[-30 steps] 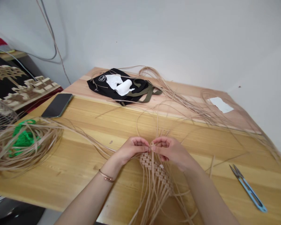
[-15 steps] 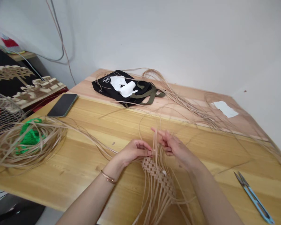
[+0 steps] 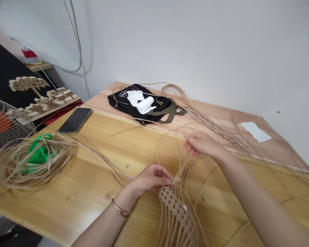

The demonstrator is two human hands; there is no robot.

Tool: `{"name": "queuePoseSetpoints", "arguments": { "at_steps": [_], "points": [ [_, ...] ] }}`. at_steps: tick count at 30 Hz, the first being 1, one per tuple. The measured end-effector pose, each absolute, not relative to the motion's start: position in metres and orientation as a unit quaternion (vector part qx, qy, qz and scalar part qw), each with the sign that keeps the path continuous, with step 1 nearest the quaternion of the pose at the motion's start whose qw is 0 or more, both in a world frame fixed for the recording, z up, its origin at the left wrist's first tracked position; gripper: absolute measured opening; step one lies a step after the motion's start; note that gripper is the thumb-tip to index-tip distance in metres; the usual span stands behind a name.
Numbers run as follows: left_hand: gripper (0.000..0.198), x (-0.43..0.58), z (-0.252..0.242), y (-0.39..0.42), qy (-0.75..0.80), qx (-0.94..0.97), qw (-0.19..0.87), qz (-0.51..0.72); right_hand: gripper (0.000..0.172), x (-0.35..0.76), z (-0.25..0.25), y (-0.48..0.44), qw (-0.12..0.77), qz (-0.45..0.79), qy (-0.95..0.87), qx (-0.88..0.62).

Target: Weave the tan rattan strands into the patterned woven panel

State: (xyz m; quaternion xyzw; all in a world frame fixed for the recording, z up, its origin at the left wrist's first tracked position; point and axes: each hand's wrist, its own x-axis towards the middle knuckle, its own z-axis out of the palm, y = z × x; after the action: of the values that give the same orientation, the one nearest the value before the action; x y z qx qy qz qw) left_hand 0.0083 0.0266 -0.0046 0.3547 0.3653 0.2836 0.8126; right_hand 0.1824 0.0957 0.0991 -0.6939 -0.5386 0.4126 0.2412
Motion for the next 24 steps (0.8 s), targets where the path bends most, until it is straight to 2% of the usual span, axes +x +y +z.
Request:
{"name": "queuePoseSetpoints", "arguments": {
  "at_steps": [4, 7, 12, 18, 21, 24],
  "points": [
    [0.032, 0.009, -0.004, 0.027, 0.37, 0.358, 0.807, 0.289, 0.034, 0.184, 0.071, 0.033, 0.123, 0.467, -0.546, -0.685],
    [0.031, 0.01, -0.003, 0.026, 0.388, 0.368, 0.794, 0.289, 0.026, 0.176, 0.057, -0.004, 0.157, 0.44, -0.556, -0.687],
    [0.032, 0.011, 0.0, 0.024, 0.406, 0.38, 0.776, 0.297, 0.03, 0.157, 0.05, -0.023, 0.217, 0.36, -0.531, -0.736],
    [0.037, 0.01, 0.001, 0.023, 0.404, 0.373, 0.783, 0.29, 0.021, 0.15, 0.054, -0.018, 0.147, 0.234, -0.548, -0.789],
    [0.037, 0.01, 0.002, 0.022, 0.402, 0.371, 0.783, 0.296, 0.02, 0.15, 0.052, -0.018, 0.155, 0.207, -0.558, -0.789],
    [0.037, 0.01, 0.002, 0.022, 0.4, 0.373, 0.782, 0.299, 0.022, 0.15, 0.05, -0.018, 0.175, 0.234, -0.544, -0.787]
  ]
}}
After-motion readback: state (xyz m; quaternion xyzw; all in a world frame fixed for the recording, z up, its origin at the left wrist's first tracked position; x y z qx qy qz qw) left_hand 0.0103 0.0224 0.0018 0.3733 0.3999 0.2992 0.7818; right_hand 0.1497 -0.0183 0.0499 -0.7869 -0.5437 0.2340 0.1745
